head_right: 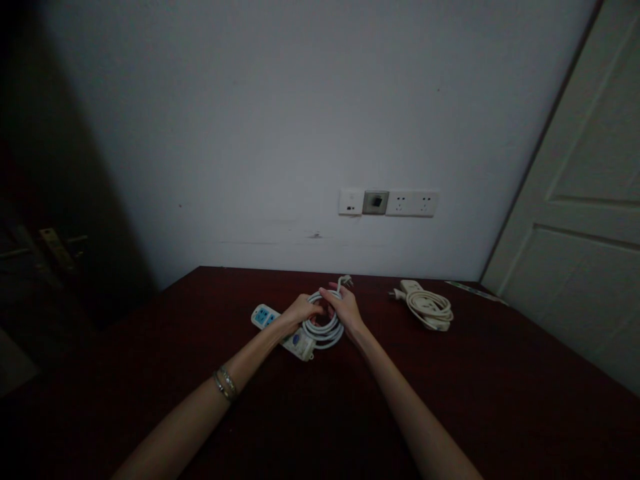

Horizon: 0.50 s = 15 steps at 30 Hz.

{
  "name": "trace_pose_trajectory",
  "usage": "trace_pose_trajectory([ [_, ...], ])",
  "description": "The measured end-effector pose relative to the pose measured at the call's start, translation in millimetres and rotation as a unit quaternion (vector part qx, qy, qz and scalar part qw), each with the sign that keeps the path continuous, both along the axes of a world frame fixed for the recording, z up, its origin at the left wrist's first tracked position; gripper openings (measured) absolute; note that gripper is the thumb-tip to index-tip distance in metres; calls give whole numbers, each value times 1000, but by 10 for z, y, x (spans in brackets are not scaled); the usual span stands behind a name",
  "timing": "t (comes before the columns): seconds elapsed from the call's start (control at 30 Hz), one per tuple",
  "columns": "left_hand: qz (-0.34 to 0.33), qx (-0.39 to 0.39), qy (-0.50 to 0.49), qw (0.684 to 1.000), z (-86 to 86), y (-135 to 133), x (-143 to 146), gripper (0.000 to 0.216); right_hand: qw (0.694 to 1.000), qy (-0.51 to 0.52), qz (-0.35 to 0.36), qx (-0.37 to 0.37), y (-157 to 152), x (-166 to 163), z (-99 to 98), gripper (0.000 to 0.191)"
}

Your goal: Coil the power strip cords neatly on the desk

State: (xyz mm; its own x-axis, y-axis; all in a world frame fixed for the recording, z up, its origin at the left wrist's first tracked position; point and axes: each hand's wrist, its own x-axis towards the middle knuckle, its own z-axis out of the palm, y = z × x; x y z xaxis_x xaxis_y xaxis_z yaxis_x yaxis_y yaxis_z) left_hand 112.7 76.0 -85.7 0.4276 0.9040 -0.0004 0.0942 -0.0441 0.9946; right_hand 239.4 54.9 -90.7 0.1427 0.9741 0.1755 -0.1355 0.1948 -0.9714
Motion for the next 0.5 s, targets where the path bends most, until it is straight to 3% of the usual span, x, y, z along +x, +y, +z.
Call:
trace_pose_trajectory([
  [0.13,-45,5,5,999,24,-25,-15,12,1000,-15,16,1,-24,50,50,60],
  [0.23,-85,28,-49,995,38,-44,4,15,999,-32,38,8,-42,133,118,52],
  [0.5,-65,23,-82,994,64,51,-70,21,992,-68,100,19,-59,192,141,43],
])
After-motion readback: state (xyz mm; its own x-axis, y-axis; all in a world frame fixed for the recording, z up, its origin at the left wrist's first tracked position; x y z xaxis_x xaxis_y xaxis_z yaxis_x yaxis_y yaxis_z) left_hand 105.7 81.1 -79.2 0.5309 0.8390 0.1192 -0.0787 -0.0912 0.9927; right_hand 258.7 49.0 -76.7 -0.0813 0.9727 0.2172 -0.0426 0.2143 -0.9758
